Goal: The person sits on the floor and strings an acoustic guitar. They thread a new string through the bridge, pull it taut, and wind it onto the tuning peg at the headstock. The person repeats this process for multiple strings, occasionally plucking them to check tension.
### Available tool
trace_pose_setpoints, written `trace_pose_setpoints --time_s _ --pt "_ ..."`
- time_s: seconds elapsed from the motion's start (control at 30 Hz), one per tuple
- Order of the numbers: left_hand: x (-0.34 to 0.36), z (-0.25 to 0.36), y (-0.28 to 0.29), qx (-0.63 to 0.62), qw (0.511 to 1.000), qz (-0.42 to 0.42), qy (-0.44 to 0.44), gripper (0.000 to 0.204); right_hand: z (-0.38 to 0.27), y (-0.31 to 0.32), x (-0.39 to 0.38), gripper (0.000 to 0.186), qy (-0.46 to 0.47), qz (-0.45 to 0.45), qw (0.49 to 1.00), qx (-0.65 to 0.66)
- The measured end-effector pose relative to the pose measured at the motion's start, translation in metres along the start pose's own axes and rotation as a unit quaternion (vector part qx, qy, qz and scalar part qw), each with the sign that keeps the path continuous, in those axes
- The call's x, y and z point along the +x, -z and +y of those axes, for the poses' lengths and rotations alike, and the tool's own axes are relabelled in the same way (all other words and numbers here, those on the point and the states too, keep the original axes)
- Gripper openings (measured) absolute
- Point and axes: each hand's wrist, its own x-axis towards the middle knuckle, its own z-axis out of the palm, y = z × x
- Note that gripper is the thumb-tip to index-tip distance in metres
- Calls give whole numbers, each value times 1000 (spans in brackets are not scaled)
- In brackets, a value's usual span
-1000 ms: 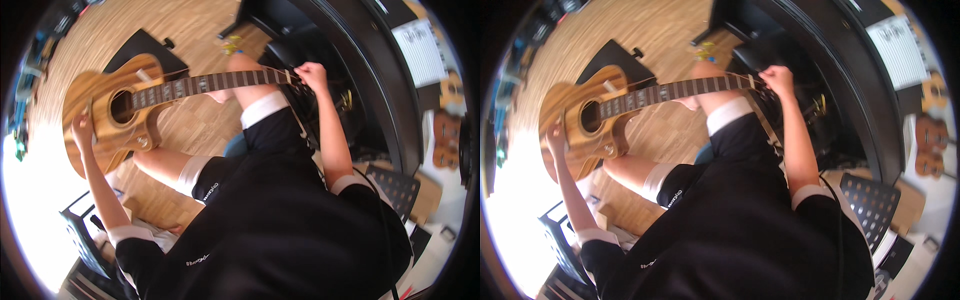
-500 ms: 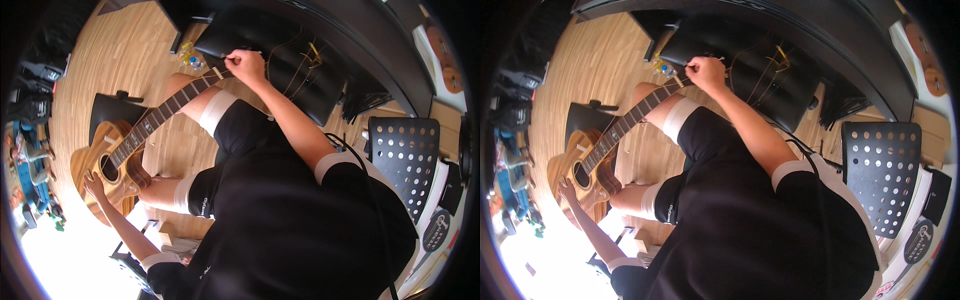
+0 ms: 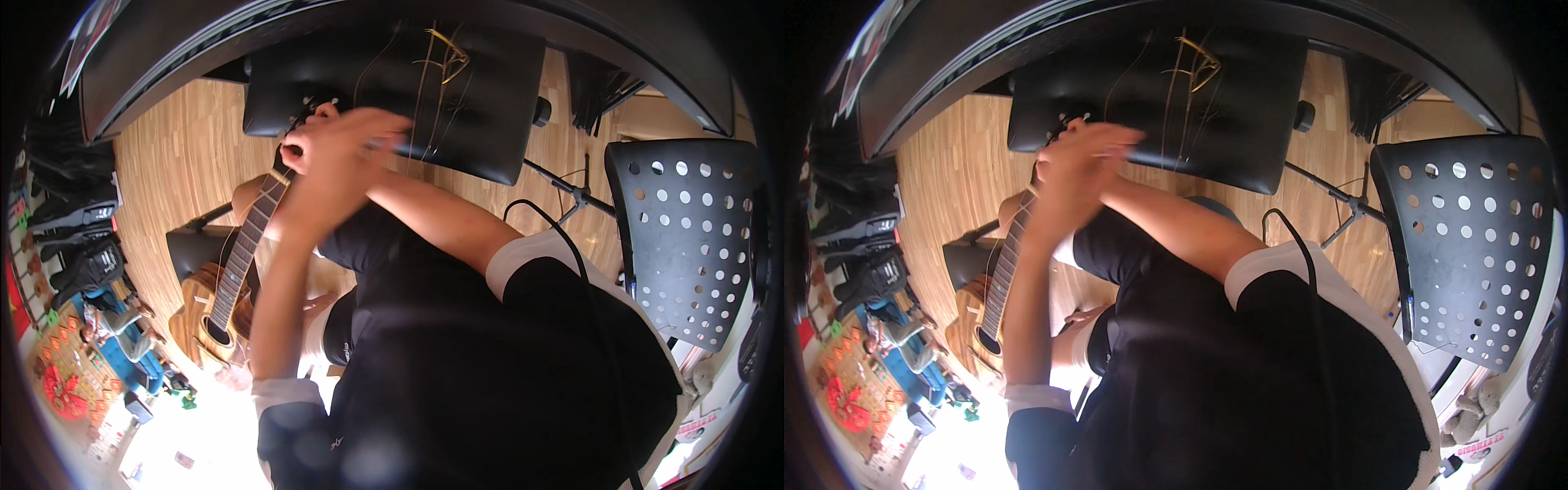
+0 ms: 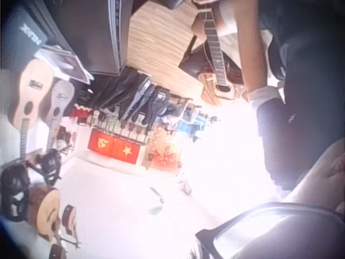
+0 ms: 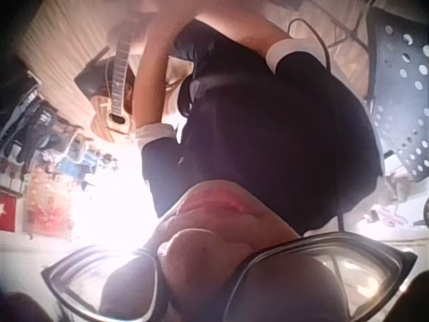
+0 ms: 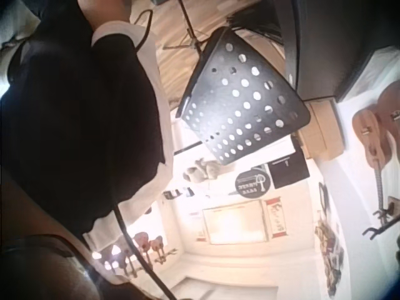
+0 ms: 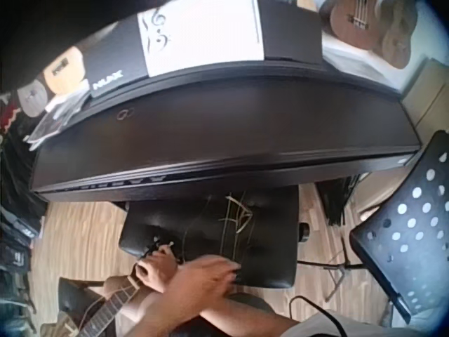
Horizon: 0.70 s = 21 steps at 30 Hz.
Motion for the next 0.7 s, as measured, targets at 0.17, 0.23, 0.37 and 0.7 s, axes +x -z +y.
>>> trace_pose_setpoints --time_s 0.17,0.23,0.37,0.7 --pt "81 14 -147 250 944 -134 -171 16 10 -5 -3 10 -49 -16 998 26" --pt "90 14 -174 378 906 -125 -145 17 11 -4 -3 13 -53 -27 998 30" --pt "98 7 -193 450 889 -78 -21 24 12 -5 -6 18 -66 -34 996 50" --pt "112 2 -206 492 863 -99 47 25 22 8 -10 12 -65 8 996 57"
